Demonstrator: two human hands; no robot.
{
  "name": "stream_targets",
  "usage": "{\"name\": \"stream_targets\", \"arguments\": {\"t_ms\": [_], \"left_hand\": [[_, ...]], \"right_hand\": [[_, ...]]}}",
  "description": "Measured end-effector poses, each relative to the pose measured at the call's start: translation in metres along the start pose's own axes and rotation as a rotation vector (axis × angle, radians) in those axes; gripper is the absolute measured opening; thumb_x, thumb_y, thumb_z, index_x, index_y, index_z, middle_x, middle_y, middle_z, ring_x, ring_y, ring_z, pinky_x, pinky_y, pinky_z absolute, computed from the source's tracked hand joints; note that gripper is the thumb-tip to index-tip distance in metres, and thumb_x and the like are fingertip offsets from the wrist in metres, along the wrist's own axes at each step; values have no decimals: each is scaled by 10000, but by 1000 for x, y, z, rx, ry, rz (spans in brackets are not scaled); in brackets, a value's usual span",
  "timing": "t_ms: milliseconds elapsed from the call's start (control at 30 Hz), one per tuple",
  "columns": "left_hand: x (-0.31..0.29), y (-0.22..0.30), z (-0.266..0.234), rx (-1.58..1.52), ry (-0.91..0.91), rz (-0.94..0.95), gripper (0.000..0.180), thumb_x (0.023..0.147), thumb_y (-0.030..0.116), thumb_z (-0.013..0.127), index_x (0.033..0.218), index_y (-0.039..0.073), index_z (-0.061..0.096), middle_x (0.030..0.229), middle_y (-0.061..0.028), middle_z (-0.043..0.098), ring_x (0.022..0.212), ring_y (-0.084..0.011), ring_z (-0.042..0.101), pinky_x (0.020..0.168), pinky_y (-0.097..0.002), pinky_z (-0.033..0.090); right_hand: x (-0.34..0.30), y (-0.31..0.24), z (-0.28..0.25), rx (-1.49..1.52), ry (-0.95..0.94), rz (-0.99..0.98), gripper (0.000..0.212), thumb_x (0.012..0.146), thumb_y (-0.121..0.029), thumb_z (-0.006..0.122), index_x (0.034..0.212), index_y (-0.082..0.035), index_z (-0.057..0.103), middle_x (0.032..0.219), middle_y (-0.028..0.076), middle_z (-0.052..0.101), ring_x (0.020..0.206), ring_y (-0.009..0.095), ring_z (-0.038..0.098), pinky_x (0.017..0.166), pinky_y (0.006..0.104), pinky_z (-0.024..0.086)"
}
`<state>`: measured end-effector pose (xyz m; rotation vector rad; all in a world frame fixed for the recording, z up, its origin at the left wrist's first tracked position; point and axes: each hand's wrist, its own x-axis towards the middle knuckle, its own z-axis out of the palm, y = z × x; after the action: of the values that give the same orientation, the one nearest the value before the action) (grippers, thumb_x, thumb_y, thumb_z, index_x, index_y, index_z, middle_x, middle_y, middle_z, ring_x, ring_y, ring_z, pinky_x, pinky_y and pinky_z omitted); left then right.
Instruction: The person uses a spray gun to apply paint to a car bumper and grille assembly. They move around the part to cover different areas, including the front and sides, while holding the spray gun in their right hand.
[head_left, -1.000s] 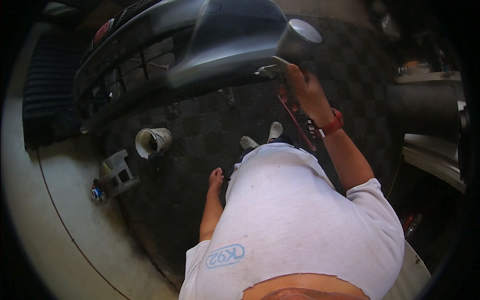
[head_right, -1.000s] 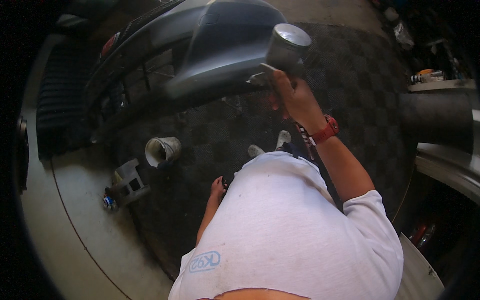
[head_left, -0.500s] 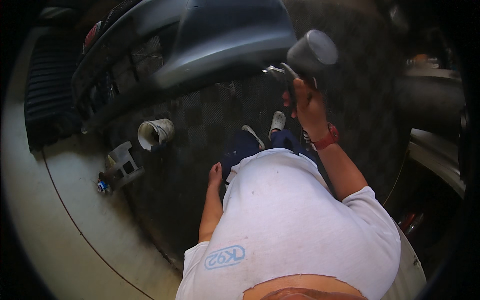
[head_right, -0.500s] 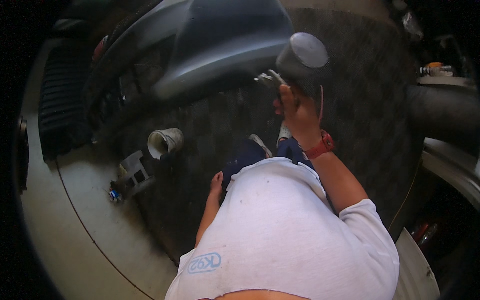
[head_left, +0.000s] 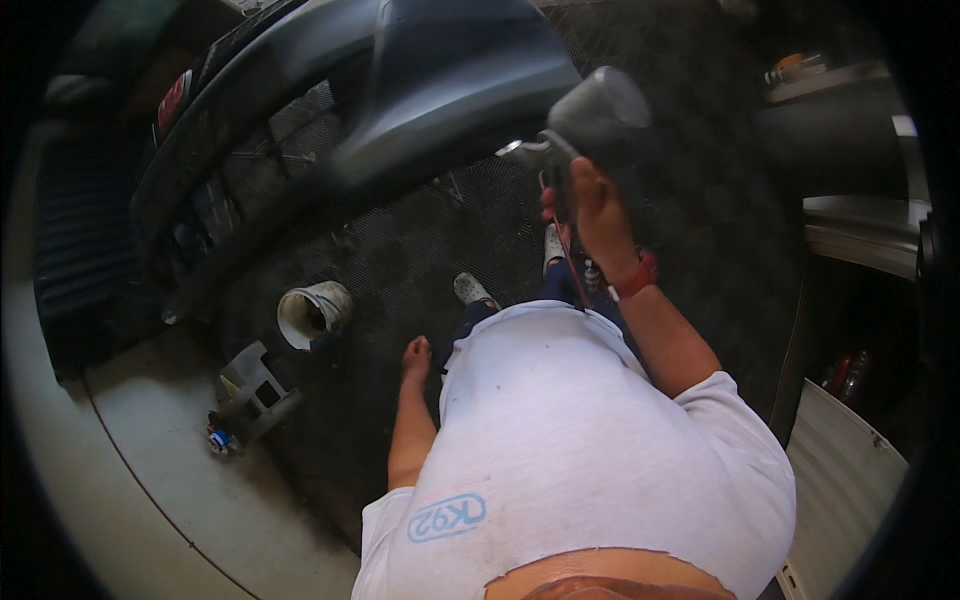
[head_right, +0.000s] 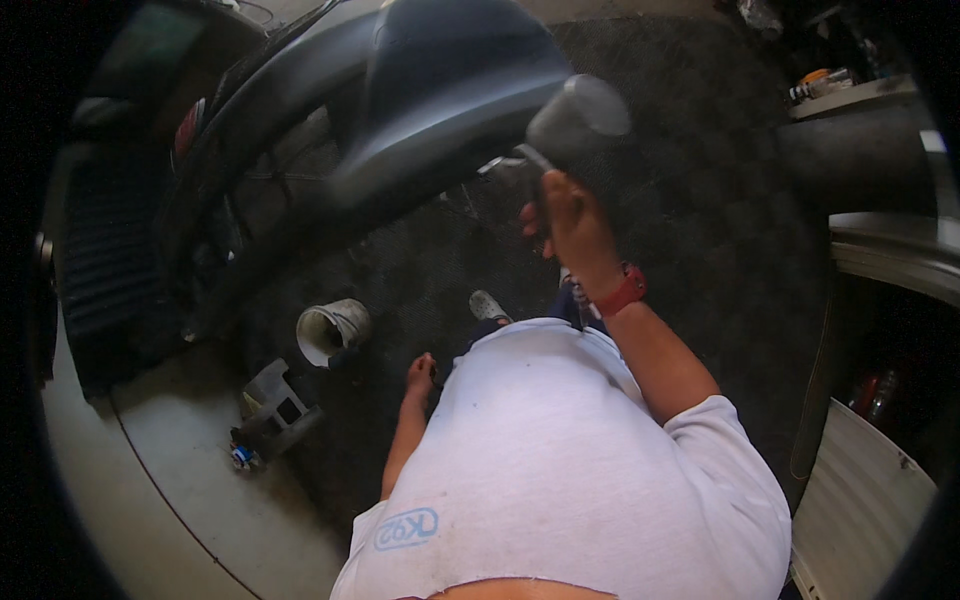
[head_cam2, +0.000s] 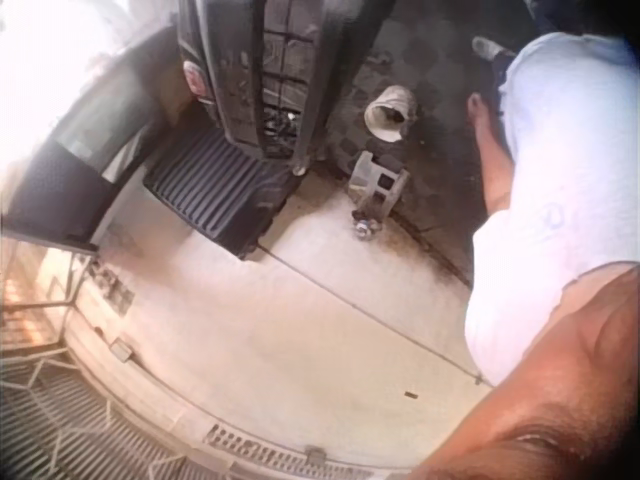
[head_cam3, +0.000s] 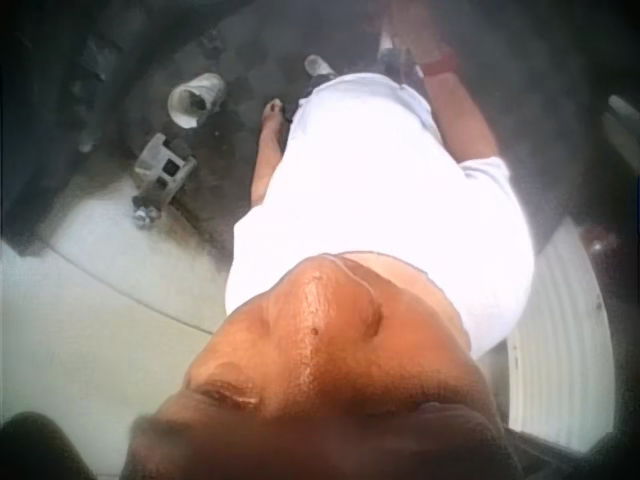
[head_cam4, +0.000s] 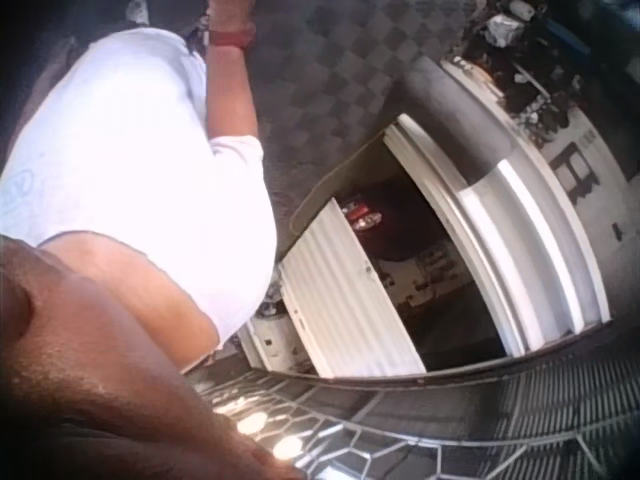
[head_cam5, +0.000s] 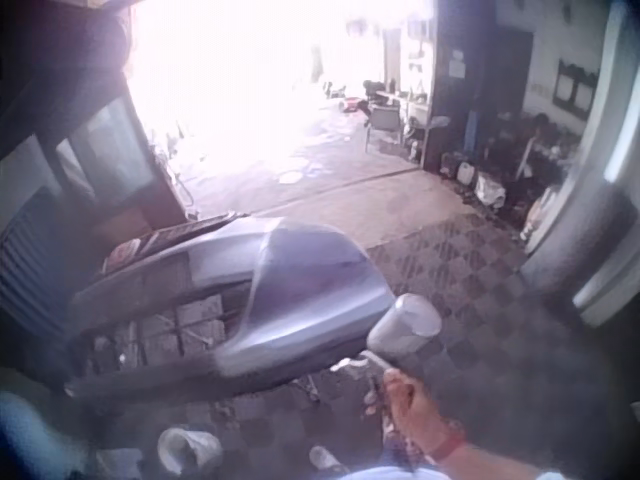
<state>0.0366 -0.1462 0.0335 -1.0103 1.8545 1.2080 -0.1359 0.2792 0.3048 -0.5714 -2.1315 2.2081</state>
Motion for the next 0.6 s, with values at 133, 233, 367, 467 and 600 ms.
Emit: {"name": "stream_targets", "arguments": {"t_ms": [133,233,367,467,600], "left_hand": [[8,7,-45,-54,81,24,396,1045,360,579,1323,81,617,1097,-25,671,958,-131,629,855,-317,520],[33,-20,-81,4,17,17,408,1041,375,585,1314,73,616,1118,-29,661,978,-133,629,858,-317,525],[39,-41,-102,129,-20,3,407,1034,382,595,1293,70,630,1073,-29,669,949,-140,636,839,-314,529],[50,-68,-113,44,-42,-2,393,1031,376,600,1271,69,649,1033,-28,680,921,-142,643,827,-310,527],[81,-101,-111,-84,-103,20,394,1030,367,600,1279,66,650,1036,-41,684,929,-144,640,824,-313,521]], "right_hand": [[4,31,-9,-71,244,-86,486,1075,-476,446,1176,-37,627,844,79,711,658,118,690,425,225,504],[2,34,10,-71,367,-119,477,1080,-459,443,1157,-27,628,832,79,709,643,122,688,420,226,503],[-23,28,37,-129,358,-100,471,1076,-455,459,1151,-26,638,819,75,707,652,118,689,435,226,503],[-46,9,72,-215,270,-86,470,1070,-460,473,1170,-32,640,821,69,707,671,106,688,456,222,501],[-65,-7,112,-150,181,-104,461,1062,-462,488,1174,-47,655,808,52,707,684,115,689,511,241,519]]}}
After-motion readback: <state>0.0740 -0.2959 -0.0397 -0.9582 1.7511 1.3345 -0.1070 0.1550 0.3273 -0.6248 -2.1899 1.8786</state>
